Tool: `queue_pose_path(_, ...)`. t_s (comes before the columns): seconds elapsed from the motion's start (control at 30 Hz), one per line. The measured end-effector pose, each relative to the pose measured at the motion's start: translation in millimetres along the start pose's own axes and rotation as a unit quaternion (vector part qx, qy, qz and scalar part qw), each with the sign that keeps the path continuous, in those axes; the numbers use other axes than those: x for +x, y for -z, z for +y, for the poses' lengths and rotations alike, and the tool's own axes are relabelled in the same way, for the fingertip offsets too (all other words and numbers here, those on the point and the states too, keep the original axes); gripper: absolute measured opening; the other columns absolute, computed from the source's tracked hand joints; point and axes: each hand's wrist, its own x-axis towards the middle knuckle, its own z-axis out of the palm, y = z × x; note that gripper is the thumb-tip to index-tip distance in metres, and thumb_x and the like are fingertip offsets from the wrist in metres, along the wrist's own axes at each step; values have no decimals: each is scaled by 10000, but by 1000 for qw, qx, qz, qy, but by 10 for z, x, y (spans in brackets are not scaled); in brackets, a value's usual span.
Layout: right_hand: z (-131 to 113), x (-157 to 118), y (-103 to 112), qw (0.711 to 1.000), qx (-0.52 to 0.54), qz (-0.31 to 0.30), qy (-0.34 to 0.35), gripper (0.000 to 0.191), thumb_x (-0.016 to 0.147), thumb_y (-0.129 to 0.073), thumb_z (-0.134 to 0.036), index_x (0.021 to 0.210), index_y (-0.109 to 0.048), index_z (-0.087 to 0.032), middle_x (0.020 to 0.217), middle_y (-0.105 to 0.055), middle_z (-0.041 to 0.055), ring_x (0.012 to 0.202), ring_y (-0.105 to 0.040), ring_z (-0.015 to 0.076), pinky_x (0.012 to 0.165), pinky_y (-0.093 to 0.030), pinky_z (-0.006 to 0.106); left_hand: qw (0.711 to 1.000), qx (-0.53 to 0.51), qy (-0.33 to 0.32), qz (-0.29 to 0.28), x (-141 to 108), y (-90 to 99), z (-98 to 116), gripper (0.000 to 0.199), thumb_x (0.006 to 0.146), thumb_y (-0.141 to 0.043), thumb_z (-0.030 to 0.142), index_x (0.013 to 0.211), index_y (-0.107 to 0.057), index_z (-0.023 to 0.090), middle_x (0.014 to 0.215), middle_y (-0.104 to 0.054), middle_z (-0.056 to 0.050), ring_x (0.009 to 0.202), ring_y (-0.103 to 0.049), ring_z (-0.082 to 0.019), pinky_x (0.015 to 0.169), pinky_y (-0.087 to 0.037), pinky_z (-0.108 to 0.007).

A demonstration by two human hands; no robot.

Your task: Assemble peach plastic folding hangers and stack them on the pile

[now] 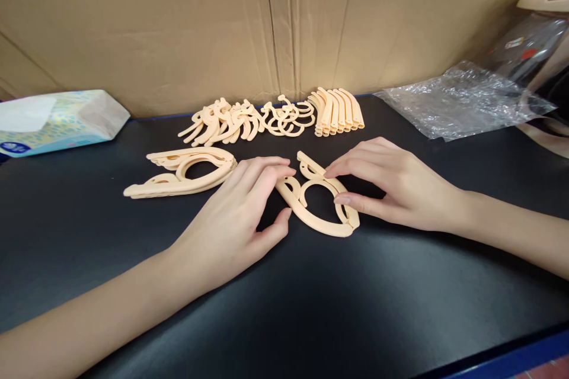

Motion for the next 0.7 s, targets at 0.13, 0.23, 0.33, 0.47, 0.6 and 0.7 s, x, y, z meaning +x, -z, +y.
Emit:
queue_pose_path(0.13, -5, -3, -3, 1000, 1, -12, 10, 365, 953, -540, -477, 1144, -625, -178, 1162, -696, 105, 1043, -633, 247, 932, -426, 407, 1000, 2, 4, -3, -9, 6, 7, 337, 932, -499, 257, 1253, -471, 159, 1321, -531, -126, 1227, -500, -265, 1016, -429, -435)
queue_pose_path(0.23, -19, -5, -20, 1000, -4, -18, 13, 433, 913, -583, -525, 1167, -617, -176, 1218, -675, 116, 1087, -620, 260, 956, -422, 426, 1000, 0, 3, -1, -8, -5, 6, 346, 933, -512, 276, 1258, -469, 166, 1325, -529, -122, 1230, -499, -262, 1024, -425, -433)
queue_pose_path(0.33, -36, -10, -43, 999, -13, -22, 25, 516, 873, -617, -568, 1184, -604, -156, 1264, -648, 139, 1107, -606, 274, 960, -427, 437, 1000, -8, 5, 0, -4, -16, 8, 365, 939, -537, 321, 1263, -476, 163, 1326, -529, -117, 1236, -497, -251, 1036, -416, -412)
queue_pose_path(0.47, -56, -17, -60, 999, -18, -32, 24, 515, 883, -624, -525, 1217, -587, -135, 1302, -618, 152, 1140, -581, 271, 973, -425, 432, 1000, -6, 9, 2, -7, -8, 9, 368, 947, -546, 349, 1264, -476, 174, 1316, -530, -99, 1236, -496, -237, 1036, -414, -393)
queue_pose_path(0.6, -71, -22, -49, 999, -1, -45, 19, 428, 889, -618, -397, 1228, -579, -138, 1338, -592, 154, 1190, -552, 271, 993, -415, 433, 1000, -6, 9, 1, -7, 10, 2, 383, 938, -553, 347, 1266, -482, 163, 1332, -523, -112, 1246, -495, -251, 1041, -412, -412)
queue_pose_path(0.7, -72, -25, -42, 999, 11, -51, 16, 413, 868, -606, -307, 1246, -565, -145, 1371, -571, 149, 1237, -522, 270, 1021, -399, 433, 1000, -2, 12, 0, -7, 10, 1, 388, 934, -546, 341, 1266, -492, 148, 1362, -515, -136, 1273, -488, -267, 1055, -408, -433)
